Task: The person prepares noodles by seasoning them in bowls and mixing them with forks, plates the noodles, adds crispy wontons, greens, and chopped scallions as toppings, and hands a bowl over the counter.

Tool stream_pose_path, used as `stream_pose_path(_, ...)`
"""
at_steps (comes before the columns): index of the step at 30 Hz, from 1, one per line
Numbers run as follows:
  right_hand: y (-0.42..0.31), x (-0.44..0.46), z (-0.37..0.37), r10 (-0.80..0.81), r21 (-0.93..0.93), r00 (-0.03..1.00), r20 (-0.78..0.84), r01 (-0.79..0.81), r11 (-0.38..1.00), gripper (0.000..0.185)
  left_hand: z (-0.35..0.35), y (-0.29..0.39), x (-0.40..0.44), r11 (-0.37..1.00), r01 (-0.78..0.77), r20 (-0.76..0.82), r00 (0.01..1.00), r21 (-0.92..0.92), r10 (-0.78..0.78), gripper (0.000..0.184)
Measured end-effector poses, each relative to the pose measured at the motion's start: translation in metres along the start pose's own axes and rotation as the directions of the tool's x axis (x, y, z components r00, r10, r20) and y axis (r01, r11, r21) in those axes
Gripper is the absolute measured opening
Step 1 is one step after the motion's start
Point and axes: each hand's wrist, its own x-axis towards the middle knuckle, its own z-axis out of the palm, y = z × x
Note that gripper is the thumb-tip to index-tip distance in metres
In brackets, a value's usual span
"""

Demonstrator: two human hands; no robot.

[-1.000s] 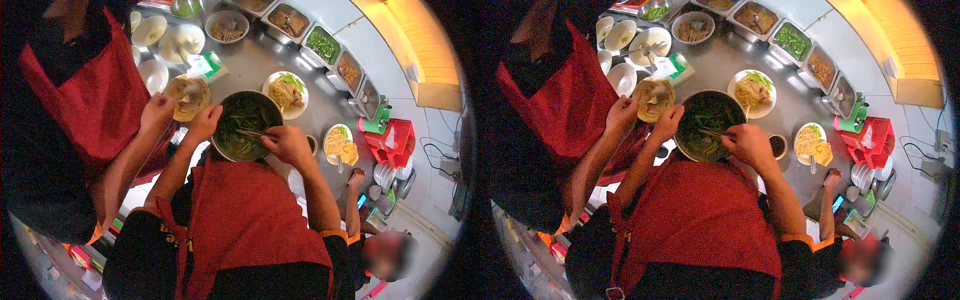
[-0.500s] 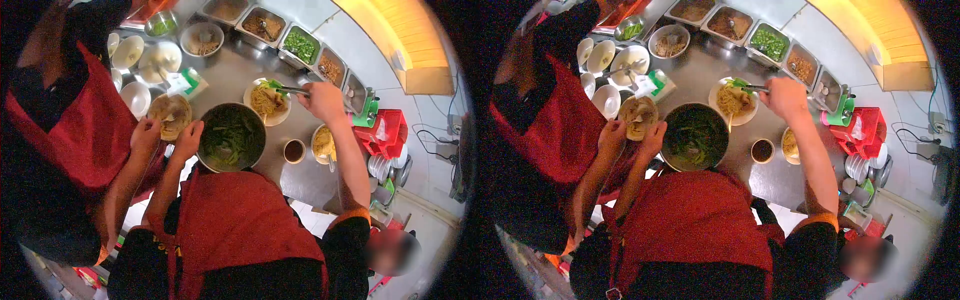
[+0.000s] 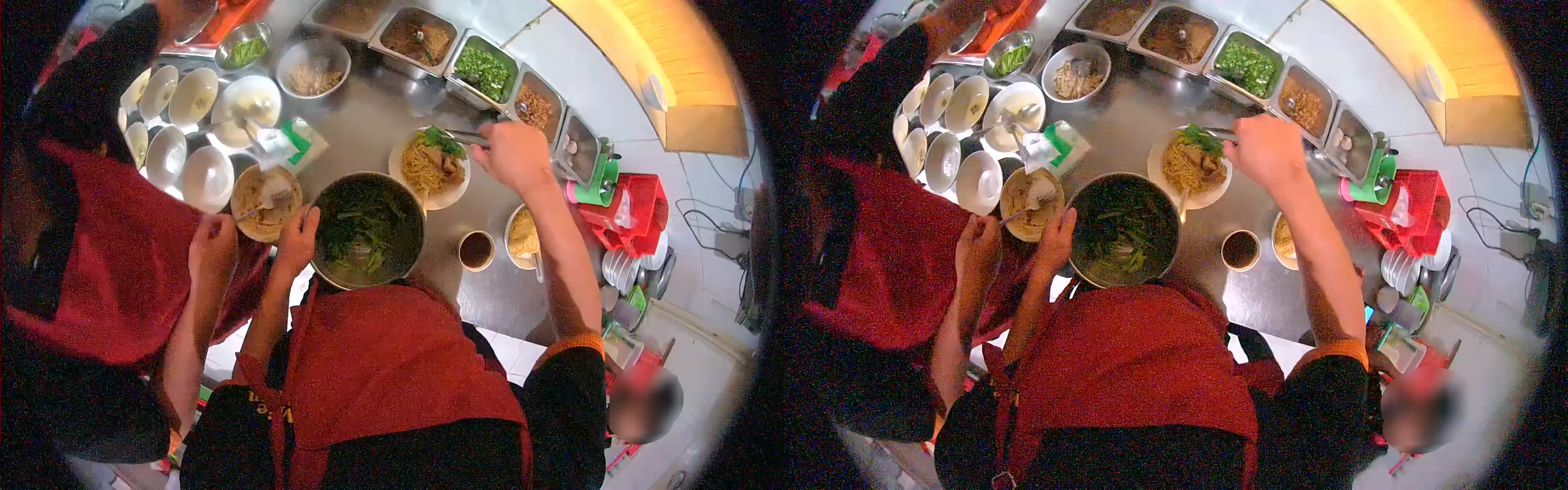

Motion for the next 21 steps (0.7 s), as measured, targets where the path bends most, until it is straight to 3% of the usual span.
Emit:
stream_pose_path(3, 0.001, 0.009, 0.028, 0.001, -0.039, 0.992, 0.124, 0.004, 0.999, 0.026, 0.0, -0.015, 0.006, 0.999, 0.026, 0.038, 0.999, -0.045, -0.025, 0.046)
stream_pose_path(5, 0.012, 0.007, 0.043, 0.009, -0.062, 0.993, 0.12, -0.002, 0.998, 0.028, -0.002, -0.024, 0.011, 0.995, 0.04, 0.119, 0.993, -0.096, -0.028, 0.044)
stream_pose_path(7, 0.014, 0.002, 0.033, -0.011, -0.032, 0.991, 0.135, 0.015, 0.999, 0.029, -0.003, -0.016, 0.008, 1.0, -0.018, 0.066, 0.998, -0.014, 0.019, 0.042)
stream_pose_path(8, 0.016, 0.0, 0.03, -0.002, -0.032, 0.992, 0.127, 0.006, 0.999, 0.029, -0.004, -0.01, 0.007, 0.999, -0.016, 0.08, 0.997, -0.048, 0.019, 0.041)
stream_pose_path(10, 0.021, -0.005, 0.026, -0.004, 0.067, 0.998, -0.061, 0.008, 0.998, 0.03, -0.005, -0.004, 0.006, 0.997, -0.019, 0.098, 0.995, -0.081, 0.027, 0.041)
stream_pose_path(14, 0.027, -0.009, 0.045, -0.008, 0.034, 1.0, -0.027, 0.009, 0.999, 0.028, -0.001, -0.009, 0.009, 0.993, -0.071, 0.075, 0.994, -0.095, 0.078, 0.04)
stream_pose_path(16, 0.03, -0.01, 0.059, -0.14, 0.007, 0.987, -0.074, 0.141, 0.99, 0.031, 0.0, -0.01, 0.009, 0.99, -0.093, 0.057, 0.993, -0.104, 0.099, 0.039)
stream_pose_path(21, 0.033, -0.019, 0.049, -0.136, 0.02, 0.976, -0.169, 0.142, 0.99, 0.033, -0.002, -0.007, 0.006, 0.993, -0.084, 0.071, 0.993, -0.081, 0.09, 0.038)
